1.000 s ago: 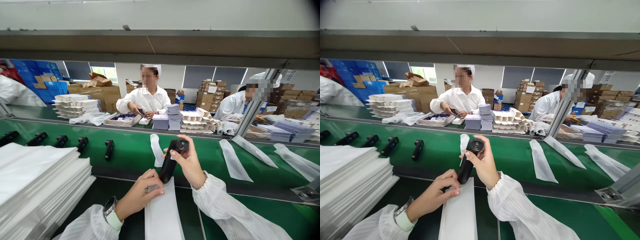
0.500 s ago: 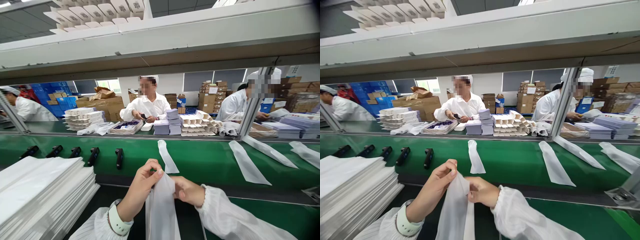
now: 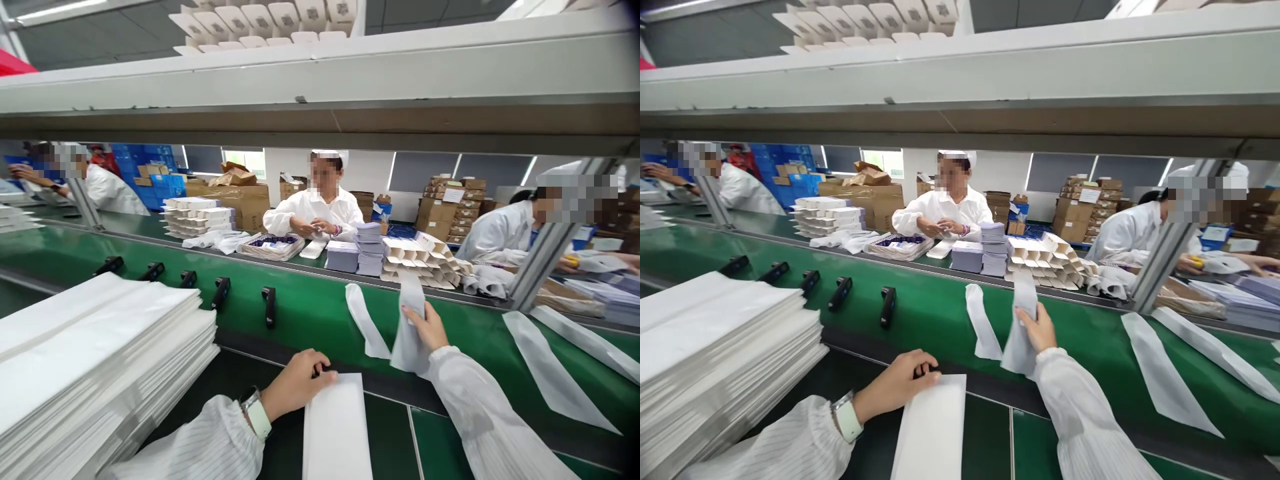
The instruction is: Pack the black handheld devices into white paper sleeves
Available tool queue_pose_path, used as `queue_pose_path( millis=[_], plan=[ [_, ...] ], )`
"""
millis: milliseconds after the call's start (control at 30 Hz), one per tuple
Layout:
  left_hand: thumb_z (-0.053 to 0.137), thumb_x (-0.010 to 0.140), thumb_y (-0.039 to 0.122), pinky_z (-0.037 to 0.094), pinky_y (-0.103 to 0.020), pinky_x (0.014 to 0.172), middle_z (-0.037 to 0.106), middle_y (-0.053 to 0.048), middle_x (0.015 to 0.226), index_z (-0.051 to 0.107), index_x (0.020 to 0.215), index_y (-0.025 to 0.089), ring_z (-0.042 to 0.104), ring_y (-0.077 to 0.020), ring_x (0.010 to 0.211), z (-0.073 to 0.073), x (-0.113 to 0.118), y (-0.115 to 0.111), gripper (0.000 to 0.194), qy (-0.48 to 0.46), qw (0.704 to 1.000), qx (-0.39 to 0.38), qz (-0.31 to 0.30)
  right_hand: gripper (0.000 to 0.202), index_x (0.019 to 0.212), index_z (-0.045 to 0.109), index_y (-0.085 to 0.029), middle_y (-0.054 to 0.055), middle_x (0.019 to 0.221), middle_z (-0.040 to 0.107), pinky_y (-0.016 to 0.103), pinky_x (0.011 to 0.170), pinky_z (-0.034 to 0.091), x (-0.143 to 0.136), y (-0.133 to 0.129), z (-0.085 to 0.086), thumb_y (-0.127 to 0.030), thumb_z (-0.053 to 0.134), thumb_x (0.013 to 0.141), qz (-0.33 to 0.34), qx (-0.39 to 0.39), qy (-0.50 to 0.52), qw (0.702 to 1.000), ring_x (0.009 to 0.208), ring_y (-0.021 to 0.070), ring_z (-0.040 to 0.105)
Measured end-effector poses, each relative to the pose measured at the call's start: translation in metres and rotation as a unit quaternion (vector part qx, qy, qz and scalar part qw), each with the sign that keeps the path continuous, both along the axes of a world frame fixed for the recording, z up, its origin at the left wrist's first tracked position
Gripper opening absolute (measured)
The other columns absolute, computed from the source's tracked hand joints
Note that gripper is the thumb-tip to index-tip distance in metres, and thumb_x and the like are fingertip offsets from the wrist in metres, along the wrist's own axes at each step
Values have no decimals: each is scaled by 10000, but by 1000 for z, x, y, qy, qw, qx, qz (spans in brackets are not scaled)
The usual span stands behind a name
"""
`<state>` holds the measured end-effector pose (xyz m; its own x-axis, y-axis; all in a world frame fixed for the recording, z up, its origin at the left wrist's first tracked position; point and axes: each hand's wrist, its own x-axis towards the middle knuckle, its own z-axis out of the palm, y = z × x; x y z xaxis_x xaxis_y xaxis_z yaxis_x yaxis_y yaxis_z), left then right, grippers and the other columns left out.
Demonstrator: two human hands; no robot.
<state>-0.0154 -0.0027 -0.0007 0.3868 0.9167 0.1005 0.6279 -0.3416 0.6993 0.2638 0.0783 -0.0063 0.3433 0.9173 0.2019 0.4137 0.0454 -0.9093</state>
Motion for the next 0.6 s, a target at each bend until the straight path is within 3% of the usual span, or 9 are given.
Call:
queue_pose_path(
  millis=[67,133,233,267,333,433,533,600],
  plan=[
    [472,700,477,356,-207,533,529,-21,750,547,941,165,495,-143,661,-7,-3,2,402,19,998,-53,-31,424,864,538,-146,140,884,560,435,774,339,21,10,-13,-430,570,551,-36,-45,-57,997,918,324,481],
    [549,633,479,321,-187,471,532,-1,676,566,907,153,492,-129,593,-10,-3,6,426,17,996,-78,-46,450,883,549,-125,194,951,519,524,788,273,29,12,-20,-396,591,526,-73,-73,-115,988,983,401,407],
    [662,533,378,283,-178,449,514,23,573,614,681,141,469,-112,546,-15,-1,10,283,-4,996,-84,-37,543,1088,450,-154,189,1118,411,544,822,232,11,12,-11,-409,517,613,-89,-22,-255,963,1070,384,322],
    [675,522,343,279,-179,454,509,26,556,613,629,140,465,-111,546,-18,1,11,238,-13,996,-81,-28,524,1117,422,-171,164,1104,428,504,829,267,-4,12,-3,-415,474,656,-55,2,-292,955,1051,340,363],
    [679,525,305,282,-186,470,505,31,534,617,608,140,461,-113,543,-22,4,11,195,-32,997,-73,-8,438,1098,435,-188,106,984,507,381,805,354,-50,15,12,-408,405,721,77,23,-314,946,921,233,481],
    [674,543,297,312,-207,512,501,26,497,620,582,132,467,-123,529,-27,7,9,178,-54,997,-55,9,394,1092,435,-238,58,950,514,299,756,388,-139,21,23,-408,406,738,284,3,-292,913,792,156,524],
    [615,615,245,355,-223,581,555,7,563,617,612,133,502,-141,575,-26,9,4,111,-72,997,-27,3,507,1073,453,-281,53,892,520,350,739,378,-219,33,13,-447,572,608,319,-11,-304,898,813,209,516],
    [541,678,198,369,-223,663,595,-11,710,614,705,150,521,-151,685,-26,10,2,91,-88,996,0,-3,620,1092,434,-239,79,857,525,389,712,374,-249,43,1,-383,656,531,308,-28,-301,902,816,254,513]
  ],
)
